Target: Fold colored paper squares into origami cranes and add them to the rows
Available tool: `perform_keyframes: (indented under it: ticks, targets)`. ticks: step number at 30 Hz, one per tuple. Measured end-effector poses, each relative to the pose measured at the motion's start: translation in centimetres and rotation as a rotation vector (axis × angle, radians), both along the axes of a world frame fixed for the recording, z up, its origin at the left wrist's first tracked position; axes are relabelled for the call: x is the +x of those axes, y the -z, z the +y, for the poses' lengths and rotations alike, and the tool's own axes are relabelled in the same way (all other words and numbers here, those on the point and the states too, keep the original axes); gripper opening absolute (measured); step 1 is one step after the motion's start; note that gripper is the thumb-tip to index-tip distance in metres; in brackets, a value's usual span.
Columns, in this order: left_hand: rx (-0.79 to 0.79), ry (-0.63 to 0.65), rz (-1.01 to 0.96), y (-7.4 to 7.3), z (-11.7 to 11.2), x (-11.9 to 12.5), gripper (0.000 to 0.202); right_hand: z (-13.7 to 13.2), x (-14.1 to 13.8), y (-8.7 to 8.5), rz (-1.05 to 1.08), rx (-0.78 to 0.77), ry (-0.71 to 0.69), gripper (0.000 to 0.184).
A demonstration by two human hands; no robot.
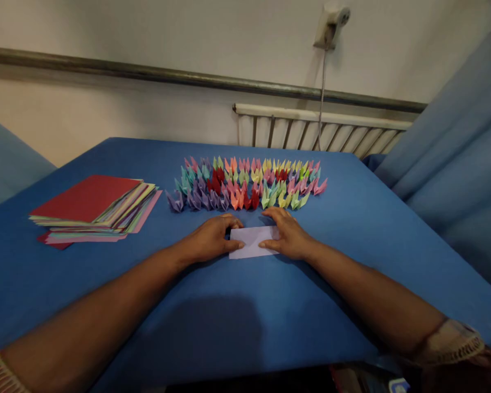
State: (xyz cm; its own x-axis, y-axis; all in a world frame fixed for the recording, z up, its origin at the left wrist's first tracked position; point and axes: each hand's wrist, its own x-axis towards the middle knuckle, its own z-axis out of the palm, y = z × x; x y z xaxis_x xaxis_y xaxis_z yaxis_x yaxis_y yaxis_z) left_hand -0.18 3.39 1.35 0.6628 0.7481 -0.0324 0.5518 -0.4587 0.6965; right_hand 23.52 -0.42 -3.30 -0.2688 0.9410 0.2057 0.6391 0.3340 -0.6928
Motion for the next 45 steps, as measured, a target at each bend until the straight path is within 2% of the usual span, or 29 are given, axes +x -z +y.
perform_keyframes:
  ticks: [2,4,7,9,12,16,21,28,32,39,45]
  targets:
    - [-0.159,-0.069,-0.173,0.1,-0.1,0.1,0.029,0.0,0.1,0.5,0.240,-0.033,0.032,0.081]
    - [-0.307,-0.186,-0.350,0.2,-0.2,0.3,0.026,0.1,0.1,0.6,0.499,-0.132,0.063,0.077]
    - [-0.388,-0.351,-0.563,0.2,-0.2,0.5,0.032,0.3,0.1,0.1,0.773,-0.290,0.067,0.054]
    - [-0.399,-0.407,-0.659,0.2,-0.2,0.5,0.033,0.4,0.1,-0.3,0.838,-0.345,0.053,0.037]
    - [-0.454,-0.427,-0.743,0.3,-0.4,0.6,0.033,0.4,0.0,-0.4,0.822,-0.344,0.069,0.028]
    - [-0.531,-0.376,-0.644,0.4,-0.8,0.9,0.041,0.3,-0.2,-0.4,0.831,-0.304,0.089,0.027]
    - [-0.431,-0.370,-0.571,0.4,-1.0,1.0,0.032,0.2,-0.3,-0.5,0.935,-0.273,0.055,0.033]
    - [-0.255,-0.415,-0.591,0.7,-0.9,0.7,0.025,0.4,-0.1,0.2,0.819,-0.227,0.085,0.032]
    - [-0.234,-0.385,-0.574,0.6,-1.0,0.8,0.024,0.3,-0.3,0.3,0.783,-0.226,0.053,0.033]
    - [-0.257,-0.348,-0.594,-0.2,-1.8,1.2,0.028,0.4,-0.5,0.4,0.886,-0.246,0.003,0.038]
    - [-0.204,-0.292,-0.457,0.3,-2.6,1.6,0.029,-0.1,-1.1,0.8,0.779,-0.217,-0.116,0.030]
